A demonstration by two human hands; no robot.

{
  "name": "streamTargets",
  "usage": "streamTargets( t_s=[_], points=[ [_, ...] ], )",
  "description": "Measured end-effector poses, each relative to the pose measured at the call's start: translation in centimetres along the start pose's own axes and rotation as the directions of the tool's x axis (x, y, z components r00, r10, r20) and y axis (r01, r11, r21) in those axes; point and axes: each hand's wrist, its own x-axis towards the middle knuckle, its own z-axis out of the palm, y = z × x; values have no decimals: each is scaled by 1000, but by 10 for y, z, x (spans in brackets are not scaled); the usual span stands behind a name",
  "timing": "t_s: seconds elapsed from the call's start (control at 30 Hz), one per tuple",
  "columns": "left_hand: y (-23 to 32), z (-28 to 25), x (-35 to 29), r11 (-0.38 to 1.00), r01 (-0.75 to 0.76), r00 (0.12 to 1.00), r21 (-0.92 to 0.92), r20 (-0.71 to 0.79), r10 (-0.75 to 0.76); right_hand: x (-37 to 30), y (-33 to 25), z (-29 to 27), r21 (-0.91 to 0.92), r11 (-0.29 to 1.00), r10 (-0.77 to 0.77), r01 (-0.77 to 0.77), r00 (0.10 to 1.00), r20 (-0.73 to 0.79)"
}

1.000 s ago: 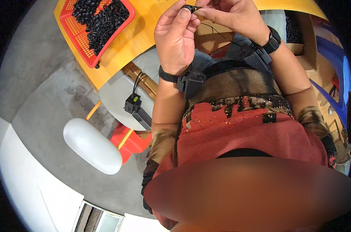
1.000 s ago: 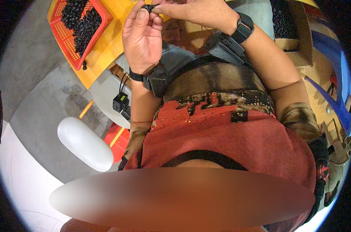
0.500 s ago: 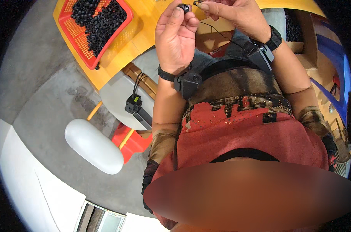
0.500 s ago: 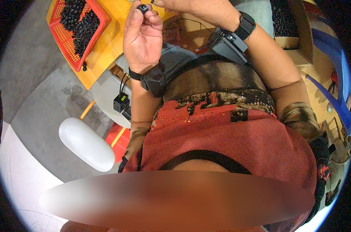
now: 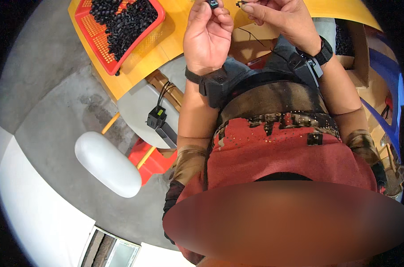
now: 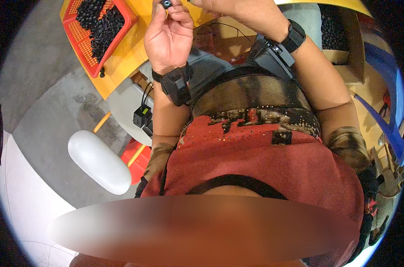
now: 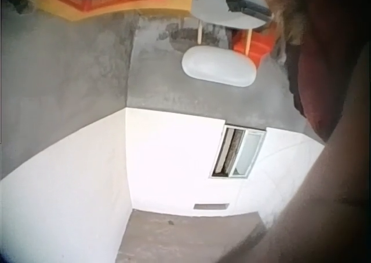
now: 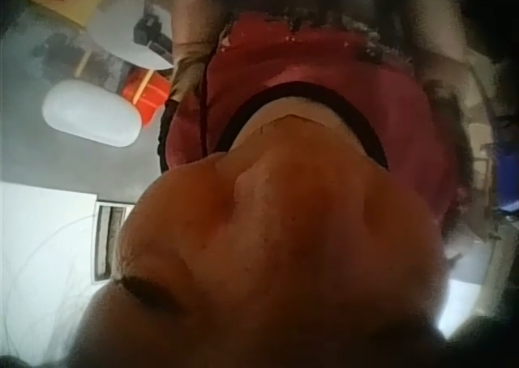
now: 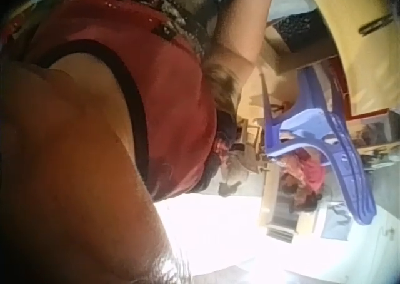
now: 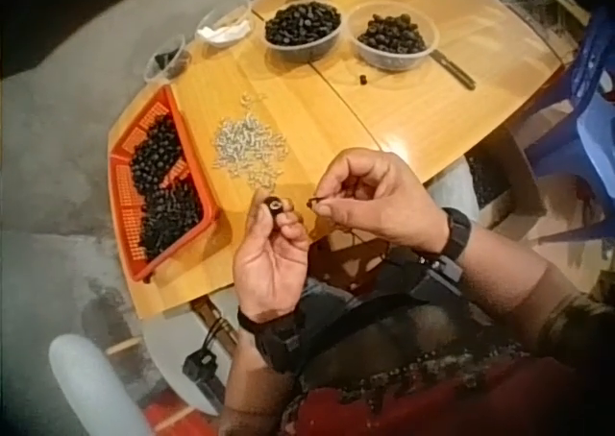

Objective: The person assembles a small black component by hand, inserting a silver pin into a plastic housing.

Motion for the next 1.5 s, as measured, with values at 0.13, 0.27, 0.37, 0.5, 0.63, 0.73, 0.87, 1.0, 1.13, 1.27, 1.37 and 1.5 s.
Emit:
streamTargets(
  t_s=[0.13, 0.27, 0.37, 0.5, 0.63, 0.73, 0.87, 1.0, 1.13, 1.27, 1.37, 1.5],
  points=[
    [10, -36, 13, 997, 20, 933, -76, 360, 8, 7, 2, 8, 250, 940, -275, 233, 950, 150],
    [-2, 0, -6, 994, -22, 1000, 108, -4, 22, -3, -13, 6, 28, 1000, -11, 10, 1000, 29],
    [-6, -1, -7, 992, -20, 999, 127, -35, 25, 18, 20, 5, 343, 847, -482, 406, 858, 177],
    [-7, -1, -8, 985, -19, 999, 172, -23, 23, 3, 3, 5, 4, 998, -63, 63, 998, 28],
    [-11, -2, -7, 978, -20, 999, 205, -29, 27, 18, 35, -1, 426, 798, -544, 427, 815, 201],
    [-8, -6, -9, 963, -50, 997, 266, -40, 63, 1, 3, 10, 201, 939, -313, 279, 936, 163],
    [-12, -4, -7, 967, -44, 999, 250, 9, 43, -7, -7, 9, -7, 996, -89, 89, 995, 52],
    [-14, -2, -7, 966, -48, 999, 252, 30, 42, 9, 15, 11, 356, 826, -523, 436, 829, 199],
    [-12, -1, -9, 958, -59, 998, 281, 19, 56, -7, -5, 12, -3, 997, -74, 75, 995, 64],
    [-15, -1, -8, 951, -65, 998, 302, 15, 64, 13, 19, 11, 337, 835, -519, 436, 827, 216],
    [-12, 0, -10, 934, -97, 995, 345, 3, 102, -7, -6, 13, 45, 991, -132, 128, 986, 103],
    [-13, 4, -12, 923, -112, 993, 367, 12, 116, -10, -8, 15, 65, 987, -157, 150, 981, 112]
  ],
)
